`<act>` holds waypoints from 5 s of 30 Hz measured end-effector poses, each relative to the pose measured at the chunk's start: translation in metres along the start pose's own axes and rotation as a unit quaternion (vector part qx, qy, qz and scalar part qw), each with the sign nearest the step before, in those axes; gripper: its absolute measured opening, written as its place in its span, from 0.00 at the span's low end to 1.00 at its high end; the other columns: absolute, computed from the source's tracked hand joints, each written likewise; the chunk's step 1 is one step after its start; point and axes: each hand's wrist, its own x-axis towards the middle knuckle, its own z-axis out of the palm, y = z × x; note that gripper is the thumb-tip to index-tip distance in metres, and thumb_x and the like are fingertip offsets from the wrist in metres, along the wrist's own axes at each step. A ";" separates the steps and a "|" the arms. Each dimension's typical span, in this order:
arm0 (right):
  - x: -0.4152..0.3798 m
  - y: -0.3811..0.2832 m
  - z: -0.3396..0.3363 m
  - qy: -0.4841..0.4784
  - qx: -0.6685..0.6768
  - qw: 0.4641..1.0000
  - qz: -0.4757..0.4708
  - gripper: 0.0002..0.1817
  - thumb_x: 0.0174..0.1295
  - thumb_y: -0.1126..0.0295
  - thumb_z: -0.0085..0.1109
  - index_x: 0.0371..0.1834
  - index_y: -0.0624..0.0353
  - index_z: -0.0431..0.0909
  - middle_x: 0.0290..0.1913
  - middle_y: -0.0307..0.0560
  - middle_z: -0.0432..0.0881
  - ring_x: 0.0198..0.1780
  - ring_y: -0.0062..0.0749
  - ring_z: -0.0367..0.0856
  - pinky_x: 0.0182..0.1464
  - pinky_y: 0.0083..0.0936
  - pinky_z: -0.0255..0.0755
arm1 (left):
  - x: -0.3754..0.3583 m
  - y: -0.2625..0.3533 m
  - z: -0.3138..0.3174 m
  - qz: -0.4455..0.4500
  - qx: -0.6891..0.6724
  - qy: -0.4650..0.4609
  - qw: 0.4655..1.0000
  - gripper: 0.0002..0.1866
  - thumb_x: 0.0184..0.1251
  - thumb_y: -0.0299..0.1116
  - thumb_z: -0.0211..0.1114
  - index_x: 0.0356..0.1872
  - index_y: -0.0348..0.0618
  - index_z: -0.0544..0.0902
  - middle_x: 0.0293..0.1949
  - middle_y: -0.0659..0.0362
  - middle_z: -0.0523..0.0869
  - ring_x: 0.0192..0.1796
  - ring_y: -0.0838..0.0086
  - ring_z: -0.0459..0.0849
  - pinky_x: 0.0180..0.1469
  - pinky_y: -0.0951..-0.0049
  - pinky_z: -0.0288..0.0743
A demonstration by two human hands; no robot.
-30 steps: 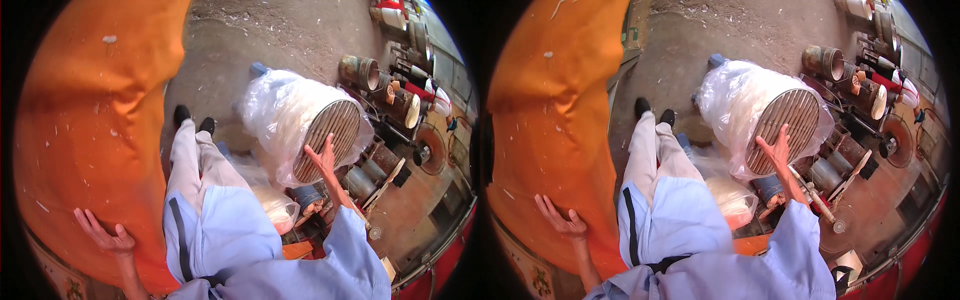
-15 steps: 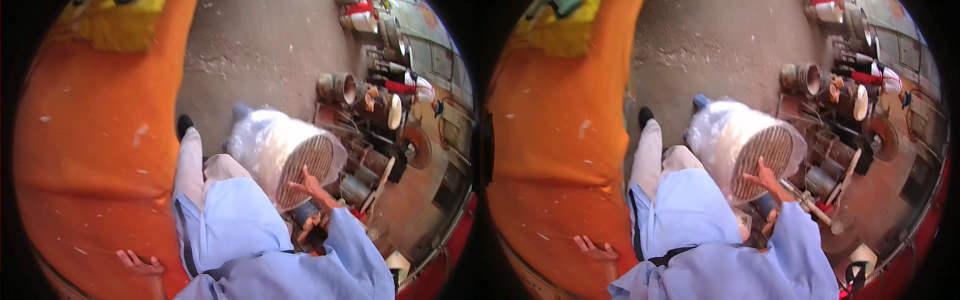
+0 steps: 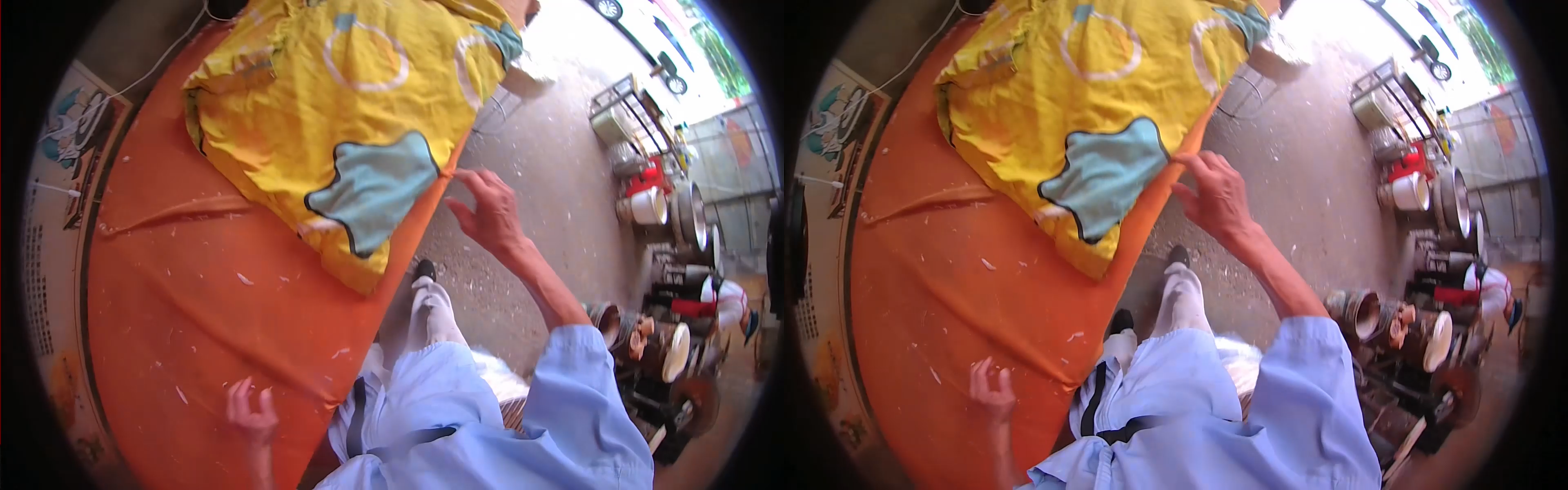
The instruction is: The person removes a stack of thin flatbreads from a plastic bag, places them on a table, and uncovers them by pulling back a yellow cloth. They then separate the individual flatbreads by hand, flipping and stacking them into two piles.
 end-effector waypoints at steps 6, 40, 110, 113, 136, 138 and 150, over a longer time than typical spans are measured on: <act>0.071 0.035 0.048 -0.126 -0.039 0.979 -0.159 0.13 0.50 0.64 0.66 0.40 0.50 0.82 0.40 0.53 0.75 0.40 0.48 0.77 0.41 0.39 0.75 | 0.123 0.188 0.116 -0.126 -0.196 -0.062 0.971 0.51 0.47 0.33 0.75 0.73 0.38 0.56 0.48 0.44 0.81 0.46 0.55 0.83 0.44 0.64 0.79; 0.506 0.087 -0.071 -0.055 0.361 0.927 -0.086 0.10 0.63 0.64 0.64 0.41 0.58 0.83 0.34 0.39 0.84 0.35 0.19 0.80 0.35 0.18 0.74 | 0.399 0.248 0.093 -0.038 -0.507 0.218 0.833 0.22 0.72 0.35 0.49 0.64 0.36 0.68 0.62 0.51 0.72 0.61 0.64 0.74 0.62 0.65 0.69; 0.483 0.107 -0.007 -0.211 -0.151 0.861 -0.438 0.13 0.52 0.78 0.53 0.36 0.50 0.84 0.32 0.48 0.84 0.35 0.43 0.84 0.38 0.34 0.78 | 0.435 0.338 0.262 -0.303 -0.826 0.075 0.471 0.15 0.72 0.30 0.56 0.55 0.38 0.71 0.47 0.52 0.82 0.50 0.62 0.84 0.53 0.65 0.79; 0.580 0.071 -0.037 -0.143 -0.158 0.908 -0.360 0.15 0.67 0.61 0.54 0.47 0.58 0.83 0.31 0.53 0.86 0.31 0.38 0.85 0.36 0.32 0.77 | 0.454 0.350 0.272 -0.336 -0.807 0.109 0.474 0.10 0.71 0.30 0.56 0.50 0.40 0.72 0.44 0.53 0.82 0.49 0.63 0.84 0.52 0.65 0.79; 0.420 0.157 0.008 -0.297 0.066 0.839 -0.450 0.19 0.47 0.73 0.65 0.46 0.58 0.79 0.43 0.51 0.82 0.45 0.46 0.81 0.46 0.36 0.75 | 0.481 0.381 0.286 -0.384 -0.768 0.164 0.486 0.05 0.66 0.32 0.62 0.33 0.43 0.78 0.27 0.60 0.83 0.18 0.81 0.76 0.16 0.83 0.59; 0.400 0.162 0.004 -0.321 0.062 0.821 -0.468 0.33 0.46 0.63 0.73 0.58 0.60 0.73 0.57 0.57 0.76 0.61 0.53 0.72 0.63 0.42 0.65 | 0.486 0.376 0.281 -0.367 -0.776 0.169 0.484 0.05 0.66 0.32 0.62 0.33 0.44 0.78 0.28 0.61 0.84 0.19 0.82 0.77 0.16 0.84 0.58; 0.552 0.024 -0.094 0.005 -0.022 0.889 -0.458 0.12 0.63 0.78 0.54 0.47 0.56 0.82 0.35 0.49 0.86 0.33 0.36 0.86 0.37 0.27 0.79 | 0.462 0.317 0.245 -0.399 -0.691 0.221 0.561 0.12 0.70 0.34 0.59 0.51 0.43 0.77 0.38 0.60 0.85 0.34 0.76 0.85 0.27 0.82 0.67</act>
